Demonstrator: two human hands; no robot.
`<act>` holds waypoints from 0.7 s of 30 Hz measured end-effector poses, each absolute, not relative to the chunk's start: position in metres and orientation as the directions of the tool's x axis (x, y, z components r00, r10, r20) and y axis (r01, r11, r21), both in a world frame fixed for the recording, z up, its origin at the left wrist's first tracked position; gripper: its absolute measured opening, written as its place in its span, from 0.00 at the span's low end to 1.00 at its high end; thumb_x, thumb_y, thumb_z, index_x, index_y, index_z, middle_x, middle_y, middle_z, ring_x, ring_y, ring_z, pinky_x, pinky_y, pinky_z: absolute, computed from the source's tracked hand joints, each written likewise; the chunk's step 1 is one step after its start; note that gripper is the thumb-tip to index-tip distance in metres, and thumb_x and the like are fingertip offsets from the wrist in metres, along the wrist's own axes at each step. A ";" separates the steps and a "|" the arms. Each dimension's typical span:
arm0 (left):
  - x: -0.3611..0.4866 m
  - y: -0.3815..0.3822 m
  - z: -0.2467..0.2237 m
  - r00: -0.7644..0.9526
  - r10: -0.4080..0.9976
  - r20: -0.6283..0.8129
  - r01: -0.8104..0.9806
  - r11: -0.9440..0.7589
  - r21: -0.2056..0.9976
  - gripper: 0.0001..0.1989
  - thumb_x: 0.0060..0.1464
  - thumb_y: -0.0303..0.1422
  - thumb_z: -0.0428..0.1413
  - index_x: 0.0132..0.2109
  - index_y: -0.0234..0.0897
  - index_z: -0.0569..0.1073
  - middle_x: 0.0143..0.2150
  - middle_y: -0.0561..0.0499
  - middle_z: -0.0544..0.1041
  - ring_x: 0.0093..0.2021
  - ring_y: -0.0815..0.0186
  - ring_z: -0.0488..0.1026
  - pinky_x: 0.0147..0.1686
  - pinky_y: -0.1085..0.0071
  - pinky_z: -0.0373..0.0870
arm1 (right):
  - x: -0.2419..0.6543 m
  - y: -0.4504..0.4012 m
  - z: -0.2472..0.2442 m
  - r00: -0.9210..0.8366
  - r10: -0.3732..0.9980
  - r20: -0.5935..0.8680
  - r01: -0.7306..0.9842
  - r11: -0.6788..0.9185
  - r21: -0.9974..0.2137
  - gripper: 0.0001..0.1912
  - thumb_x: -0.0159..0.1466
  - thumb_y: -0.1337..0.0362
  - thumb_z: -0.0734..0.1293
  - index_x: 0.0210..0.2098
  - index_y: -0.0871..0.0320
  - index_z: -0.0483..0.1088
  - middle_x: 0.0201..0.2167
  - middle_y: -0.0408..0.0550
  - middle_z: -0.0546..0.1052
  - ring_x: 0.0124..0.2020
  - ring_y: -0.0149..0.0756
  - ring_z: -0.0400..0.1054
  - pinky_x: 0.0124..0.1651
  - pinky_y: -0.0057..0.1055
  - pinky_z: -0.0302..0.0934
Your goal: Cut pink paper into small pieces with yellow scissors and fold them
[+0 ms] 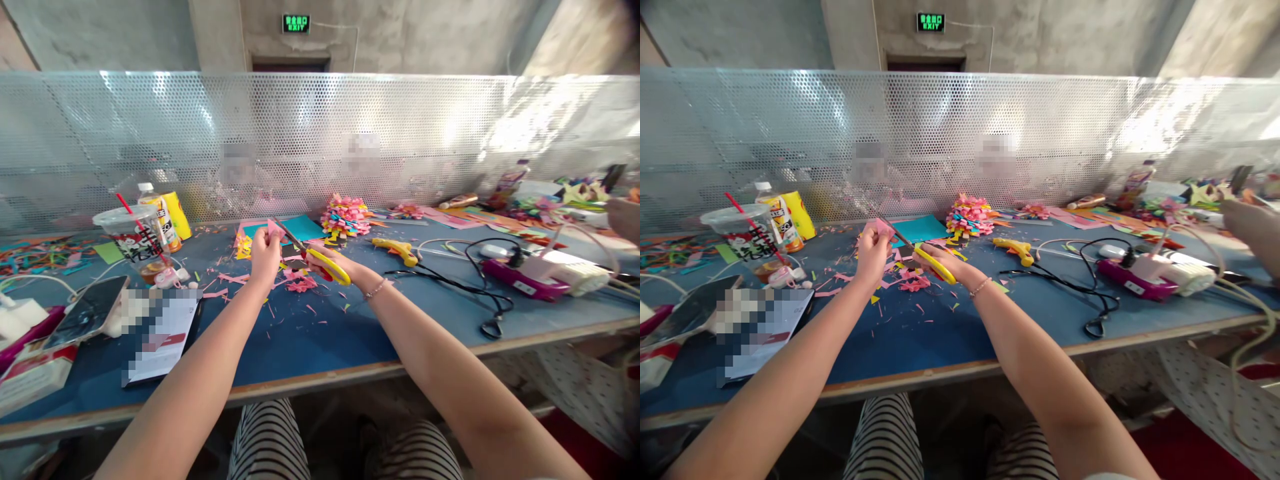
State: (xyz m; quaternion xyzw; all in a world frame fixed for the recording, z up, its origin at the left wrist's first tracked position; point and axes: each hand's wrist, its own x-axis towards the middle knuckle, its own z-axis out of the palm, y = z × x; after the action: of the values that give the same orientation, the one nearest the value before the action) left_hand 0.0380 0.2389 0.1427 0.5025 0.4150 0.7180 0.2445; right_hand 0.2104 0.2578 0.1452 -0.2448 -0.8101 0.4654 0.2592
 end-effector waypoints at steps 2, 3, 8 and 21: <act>0.039 0.238 0.143 -0.366 0.773 0.518 0.067 -0.533 0.843 0.11 0.52 0.41 0.52 0.31 0.39 0.62 0.24 0.52 0.68 0.18 0.73 0.57 0.18 0.74 0.52 | 0.210 0.256 0.147 -0.746 0.639 0.187 0.150 0.435 -0.888 0.22 0.56 0.44 0.61 0.26 0.56 0.52 0.20 0.38 0.58 0.21 0.26 0.52 0.25 0.27 0.50; 0.039 0.237 0.143 -0.365 0.773 0.518 0.070 -0.532 0.844 0.11 0.52 0.41 0.52 0.32 0.39 0.62 0.25 0.52 0.68 0.18 0.73 0.58 0.18 0.74 0.52 | 0.210 0.255 0.147 -0.745 0.641 0.184 0.146 0.425 -0.893 0.22 0.56 0.45 0.61 0.26 0.56 0.52 0.19 0.38 0.58 0.20 0.25 0.52 0.25 0.27 0.50; 0.039 0.236 0.144 -0.360 0.773 0.523 0.086 -0.531 0.843 0.09 0.53 0.39 0.51 0.33 0.38 0.63 0.25 0.52 0.68 0.18 0.72 0.59 0.18 0.73 0.53 | 0.208 0.252 0.150 -0.742 0.645 0.182 0.121 0.396 -0.910 0.21 0.55 0.47 0.62 0.26 0.56 0.52 0.18 0.36 0.57 0.20 0.25 0.51 0.24 0.26 0.49; 0.038 0.237 0.144 -0.371 0.784 0.498 0.063 -0.514 0.856 0.08 0.52 0.38 0.52 0.34 0.39 0.64 0.25 0.52 0.68 0.19 0.71 0.60 0.18 0.73 0.54 | 0.207 0.250 0.152 -0.719 0.673 0.172 0.130 0.374 -0.918 0.20 0.55 0.48 0.63 0.26 0.56 0.52 0.19 0.37 0.58 0.19 0.24 0.52 0.22 0.25 0.47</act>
State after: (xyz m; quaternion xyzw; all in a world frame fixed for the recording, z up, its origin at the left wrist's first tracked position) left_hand 0.0383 0.2369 0.1443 0.5004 0.4230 0.7116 0.2534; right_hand 0.2069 0.2499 0.1522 -0.2565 -0.7825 0.4973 0.2731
